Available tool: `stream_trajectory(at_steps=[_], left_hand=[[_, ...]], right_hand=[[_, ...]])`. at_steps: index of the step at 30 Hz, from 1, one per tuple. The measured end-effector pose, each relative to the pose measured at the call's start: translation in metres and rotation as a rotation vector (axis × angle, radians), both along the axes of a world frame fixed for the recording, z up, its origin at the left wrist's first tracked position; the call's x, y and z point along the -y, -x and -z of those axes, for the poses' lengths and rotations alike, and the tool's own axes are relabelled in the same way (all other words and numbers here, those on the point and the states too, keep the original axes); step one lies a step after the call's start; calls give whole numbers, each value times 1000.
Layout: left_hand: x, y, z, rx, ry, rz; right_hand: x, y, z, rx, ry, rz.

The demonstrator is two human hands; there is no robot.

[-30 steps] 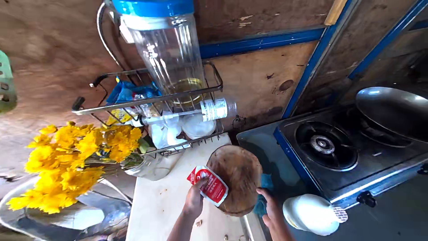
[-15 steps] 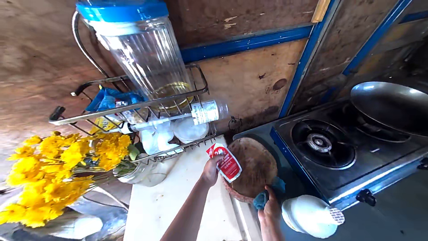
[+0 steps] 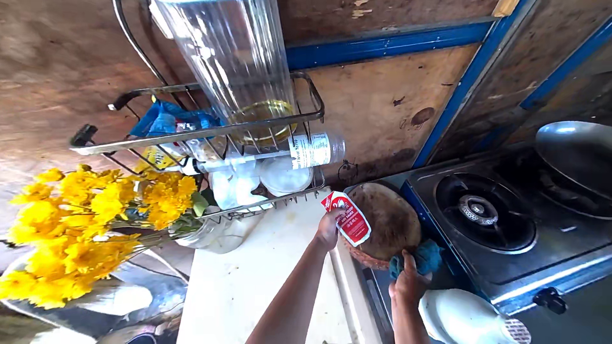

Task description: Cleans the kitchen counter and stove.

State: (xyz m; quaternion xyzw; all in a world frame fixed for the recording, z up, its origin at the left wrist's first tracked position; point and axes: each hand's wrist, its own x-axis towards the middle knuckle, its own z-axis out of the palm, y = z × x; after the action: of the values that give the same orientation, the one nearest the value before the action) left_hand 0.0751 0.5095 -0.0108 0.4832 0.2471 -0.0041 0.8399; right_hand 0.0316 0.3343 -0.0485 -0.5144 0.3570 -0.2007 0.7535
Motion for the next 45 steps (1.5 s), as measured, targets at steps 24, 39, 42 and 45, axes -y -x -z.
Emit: stream_trajectory(at_steps=[24,39,42,45], left_hand=[[19,-7,9,-66,27,-39],[15,-9,14,-58,-4,-49],[15,-9,14,-69,-1,-50],[16,-8,13,-64,13,-63]], right_hand=[[8,-32,5,-113,69,154],[13,-25,1,-324,297,-32],[17,-24,1,-415,423,-109],[19,-25,5,-410,490,-137]])
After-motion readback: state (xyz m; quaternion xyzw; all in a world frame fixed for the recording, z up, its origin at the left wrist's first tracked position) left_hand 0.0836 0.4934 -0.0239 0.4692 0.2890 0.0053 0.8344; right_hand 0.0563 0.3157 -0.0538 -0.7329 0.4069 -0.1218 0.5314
